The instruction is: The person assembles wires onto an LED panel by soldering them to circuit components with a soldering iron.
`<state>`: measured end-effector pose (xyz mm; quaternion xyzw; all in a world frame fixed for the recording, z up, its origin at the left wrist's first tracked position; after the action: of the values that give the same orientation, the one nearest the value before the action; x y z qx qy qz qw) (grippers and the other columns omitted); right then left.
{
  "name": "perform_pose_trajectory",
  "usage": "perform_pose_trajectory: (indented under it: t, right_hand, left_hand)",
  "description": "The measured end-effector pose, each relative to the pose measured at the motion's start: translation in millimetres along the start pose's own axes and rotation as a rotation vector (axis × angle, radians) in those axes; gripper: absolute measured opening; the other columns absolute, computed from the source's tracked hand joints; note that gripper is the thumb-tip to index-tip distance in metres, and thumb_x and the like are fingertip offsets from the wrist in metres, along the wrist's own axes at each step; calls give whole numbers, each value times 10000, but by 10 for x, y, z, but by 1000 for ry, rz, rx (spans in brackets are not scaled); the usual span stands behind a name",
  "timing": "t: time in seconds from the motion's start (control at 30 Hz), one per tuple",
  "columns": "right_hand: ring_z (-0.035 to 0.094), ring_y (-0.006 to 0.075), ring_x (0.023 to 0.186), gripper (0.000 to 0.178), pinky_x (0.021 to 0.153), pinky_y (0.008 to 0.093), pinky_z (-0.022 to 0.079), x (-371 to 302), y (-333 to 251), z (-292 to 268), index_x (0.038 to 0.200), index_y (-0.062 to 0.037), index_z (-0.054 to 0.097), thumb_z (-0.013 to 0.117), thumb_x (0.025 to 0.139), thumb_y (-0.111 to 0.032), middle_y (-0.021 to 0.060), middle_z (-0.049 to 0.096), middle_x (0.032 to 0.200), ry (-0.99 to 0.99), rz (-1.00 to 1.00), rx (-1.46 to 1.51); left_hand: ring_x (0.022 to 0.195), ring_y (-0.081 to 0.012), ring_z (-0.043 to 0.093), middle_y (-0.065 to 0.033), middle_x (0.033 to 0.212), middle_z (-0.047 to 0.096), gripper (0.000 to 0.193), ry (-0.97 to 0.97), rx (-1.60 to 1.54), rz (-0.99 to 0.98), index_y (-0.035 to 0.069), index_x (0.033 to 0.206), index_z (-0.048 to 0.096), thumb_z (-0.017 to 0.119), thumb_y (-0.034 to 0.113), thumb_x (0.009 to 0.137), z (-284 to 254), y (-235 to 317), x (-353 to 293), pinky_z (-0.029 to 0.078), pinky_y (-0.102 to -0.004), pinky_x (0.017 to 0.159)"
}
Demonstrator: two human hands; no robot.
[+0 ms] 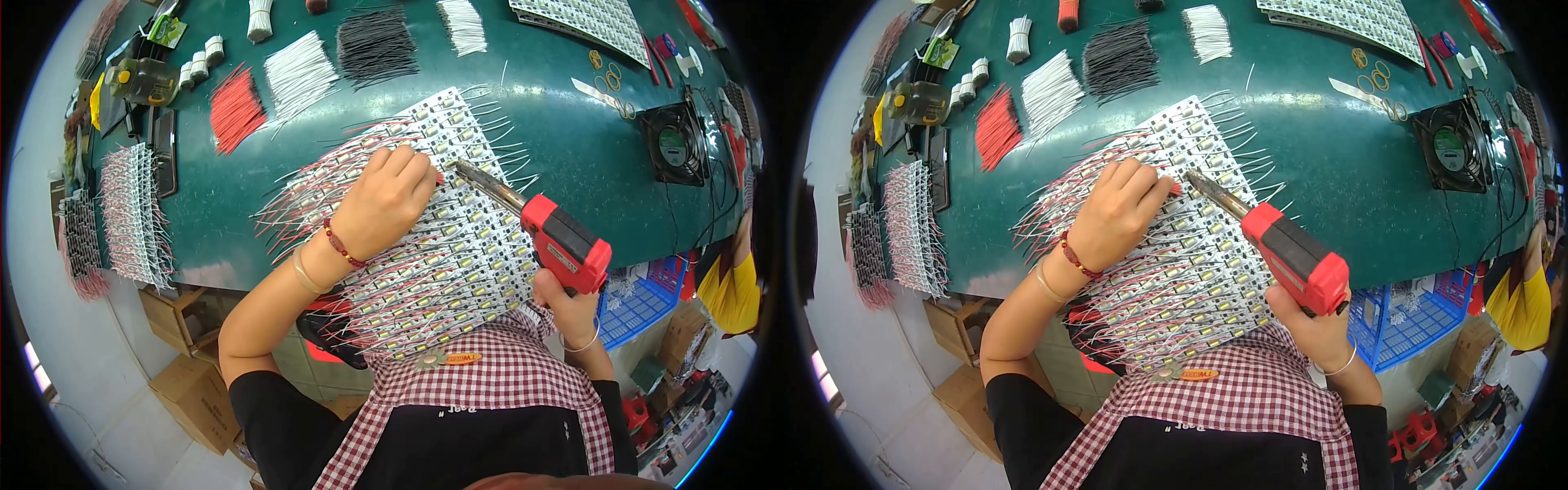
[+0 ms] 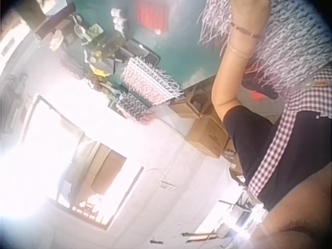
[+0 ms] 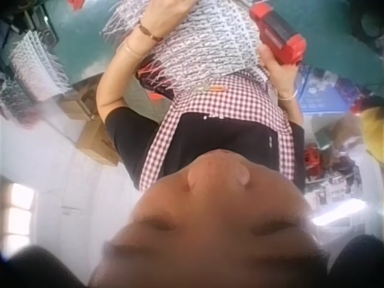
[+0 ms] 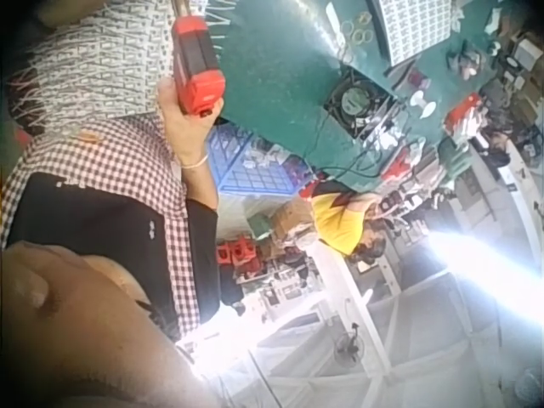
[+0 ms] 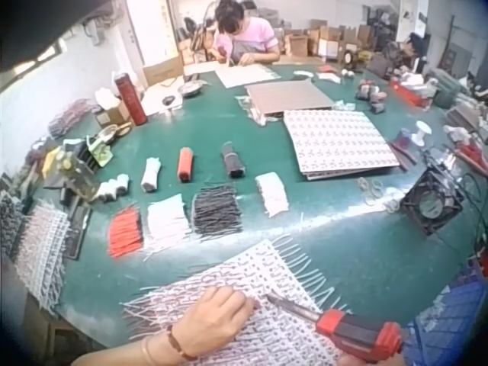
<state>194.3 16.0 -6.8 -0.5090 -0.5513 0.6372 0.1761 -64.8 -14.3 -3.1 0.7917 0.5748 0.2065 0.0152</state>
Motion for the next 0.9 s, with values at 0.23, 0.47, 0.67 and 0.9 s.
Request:
perform_pose_trajectory:
  t: [0.23,0.47,0.67,0.9]
  right_hand:
    - [608,72,766,268,689,241,497,46,-9,57,1049,-13,665,779,815,-78,12,672,881,-35,-15,-23]
    - [612,75,744,256,677,239,497,54,2,70,1029,-7,669,781,808,-75,10,676,858,-35,-35,-69]
    - [623,84,778,288,704,246,507,5,-25,32,1059,-10,660,784,805,-68,19,680,902,-6,-34,-14]
    - [632,111,823,309,739,269,514,-9,54,8,1090,-10,656,778,813,-74,28,682,941,-5,-12,-5]
  left_hand:
    - [818,-230,511,-80,863,498,245,-29,20,-8,-10,1008,627,609,33,767,18,-4,-22,429,-344,741]
    - [843,-217,513,-75,863,507,148,-21,49,2,-12,931,624,608,54,800,20,6,-17,428,-332,754]
    - [847,-199,507,-58,841,508,74,-20,77,16,17,810,621,616,84,842,0,21,0,418,-324,744]
    - [854,-195,511,-55,848,513,66,-47,121,28,29,827,630,622,93,841,3,27,8,418,-327,751]
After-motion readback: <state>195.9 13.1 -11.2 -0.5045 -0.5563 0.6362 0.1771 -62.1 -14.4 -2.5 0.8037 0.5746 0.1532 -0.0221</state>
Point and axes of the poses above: each hand's wrist, its own x-axis towards the middle knuckle, its own z-axis out of the palm, y = z × x, the point moved 6 cm from there along x, towards the middle knuckle
